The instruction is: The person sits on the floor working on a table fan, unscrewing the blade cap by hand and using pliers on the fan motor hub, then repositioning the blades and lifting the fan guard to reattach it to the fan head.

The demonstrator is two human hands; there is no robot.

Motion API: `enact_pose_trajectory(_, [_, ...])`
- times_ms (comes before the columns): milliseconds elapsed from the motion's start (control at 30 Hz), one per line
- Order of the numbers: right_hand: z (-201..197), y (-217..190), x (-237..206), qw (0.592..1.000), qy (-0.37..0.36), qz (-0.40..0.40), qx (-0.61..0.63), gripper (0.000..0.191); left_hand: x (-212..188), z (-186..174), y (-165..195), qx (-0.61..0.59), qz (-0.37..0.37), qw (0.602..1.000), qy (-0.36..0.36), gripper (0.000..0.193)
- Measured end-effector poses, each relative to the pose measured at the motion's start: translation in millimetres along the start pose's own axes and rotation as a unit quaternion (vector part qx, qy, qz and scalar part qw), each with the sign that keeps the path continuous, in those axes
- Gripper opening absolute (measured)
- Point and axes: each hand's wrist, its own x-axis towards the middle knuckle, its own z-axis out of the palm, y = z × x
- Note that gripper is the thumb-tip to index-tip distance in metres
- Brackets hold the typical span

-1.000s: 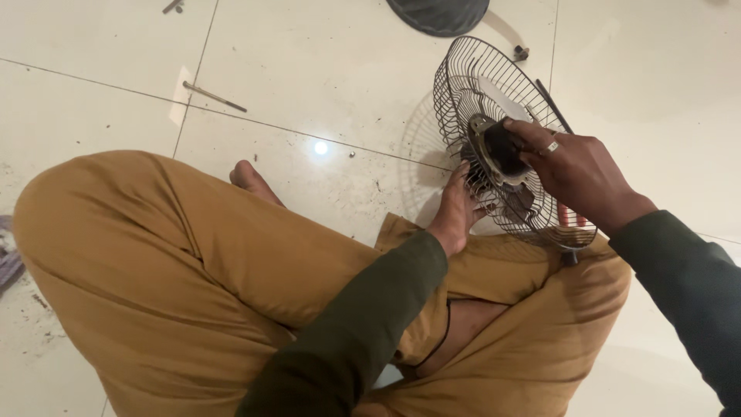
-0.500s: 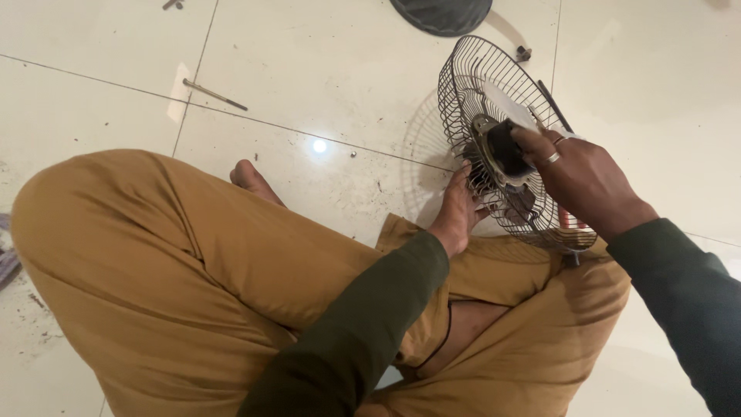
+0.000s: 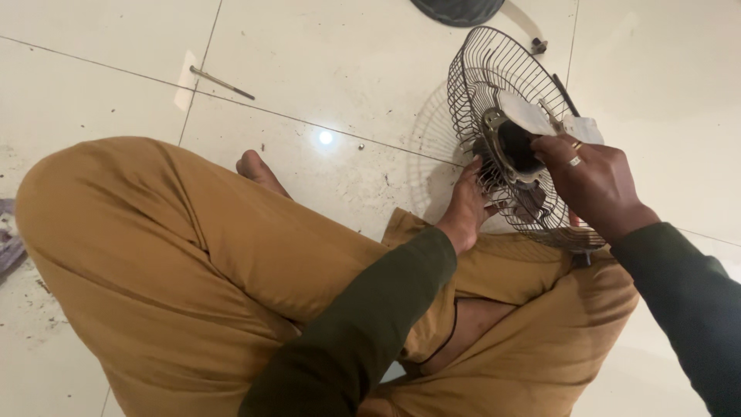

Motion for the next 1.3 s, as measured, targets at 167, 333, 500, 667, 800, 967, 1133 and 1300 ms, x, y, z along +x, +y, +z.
enact_pose_trajectory(167, [2,13,7,0.985,0.005,-0.083,-0.15,0.033,-5,4,1,-0.002,0.016,1.0,-0.01,0.071])
enact_pose_trajectory(333, [0,-2,7,0.98,0.08,-0.1,-0.155,0.024,-8,5,3,0.005,0.005,1.0,-0.024,0.077])
enact_pose_trajectory(500, [0,-27,-34,0.908,0.206,0.292,0.218,0.009,-7,4,1,0.01,-0.027,1.0,-0.003,0.082])
enact_pose_trajectory(667, [17,-19,-47,0.788,0.127,0.325,0.507,0.014,-9,0,-7,-0.008,0.007,0.997,-0.07,0.079])
enact_pose_trajectory(800, [20,-18,-38,0.671,0.11,0.375,0.63,0.026,-12,7,-9,-0.052,-0.03,0.998,0.008,0.07])
enact_pose_trajectory(967, [9,-36,-30,0.685,0.108,0.433,0.575,0.027,-20,16,-17,-0.076,0.01,0.996,-0.036,0.069])
enact_pose_trajectory(1133, [18,-45,-39,0.674,0.168,0.396,0.6,0.03,-17,13,-20,-0.104,0.003,0.993,-0.057,0.071])
enact_pose_trajectory(1300, [29,-44,-47,0.64,0.264,0.354,0.629,0.03,-13,9,-21,-0.089,-0.02,0.996,-0.01,0.069])
